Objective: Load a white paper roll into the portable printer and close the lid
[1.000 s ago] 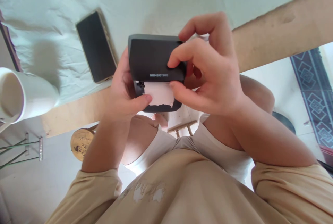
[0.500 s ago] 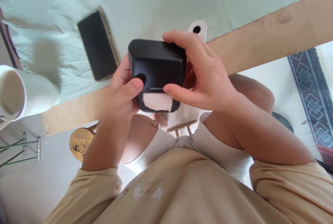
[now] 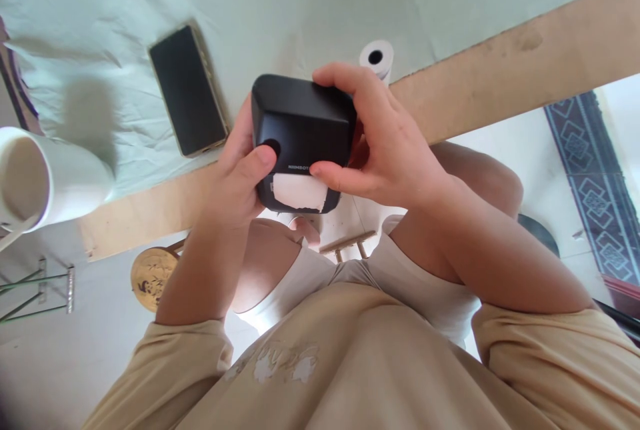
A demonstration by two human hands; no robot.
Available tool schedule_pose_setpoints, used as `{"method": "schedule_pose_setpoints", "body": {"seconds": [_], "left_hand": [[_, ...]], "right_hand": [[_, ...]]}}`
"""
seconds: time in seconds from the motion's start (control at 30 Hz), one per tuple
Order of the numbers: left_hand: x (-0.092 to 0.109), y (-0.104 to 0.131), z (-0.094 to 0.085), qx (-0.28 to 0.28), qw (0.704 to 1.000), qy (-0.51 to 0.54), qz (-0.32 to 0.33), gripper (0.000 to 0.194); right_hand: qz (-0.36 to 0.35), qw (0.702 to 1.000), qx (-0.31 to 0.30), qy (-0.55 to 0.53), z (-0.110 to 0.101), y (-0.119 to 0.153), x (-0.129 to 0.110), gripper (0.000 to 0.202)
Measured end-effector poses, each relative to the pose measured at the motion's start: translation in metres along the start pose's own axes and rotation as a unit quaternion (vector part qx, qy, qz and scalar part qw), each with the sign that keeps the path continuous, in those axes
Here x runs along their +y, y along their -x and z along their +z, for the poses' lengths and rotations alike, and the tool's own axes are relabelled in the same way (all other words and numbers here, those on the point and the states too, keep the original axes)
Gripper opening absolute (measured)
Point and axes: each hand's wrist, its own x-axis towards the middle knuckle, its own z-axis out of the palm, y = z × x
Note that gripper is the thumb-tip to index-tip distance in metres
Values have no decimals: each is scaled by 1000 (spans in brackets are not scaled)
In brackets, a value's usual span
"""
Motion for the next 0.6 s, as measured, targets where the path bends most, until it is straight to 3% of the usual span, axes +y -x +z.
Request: {"method": "schedule_pose_setpoints", "body": {"seconds": [0.23,0.43,0.6], "left_hand": [[4,0,7,24,998,54,-4,52],[6,-3,7,65,992,96,-39,31],[4,-4,5,77,994,66,-36,38]], "right_hand": [[-30,999,12,17,1,-2,3,69],[-52,998,22,-8,1,-2,7,67],[-18,995,7,-95,2,4,9,60]]}}
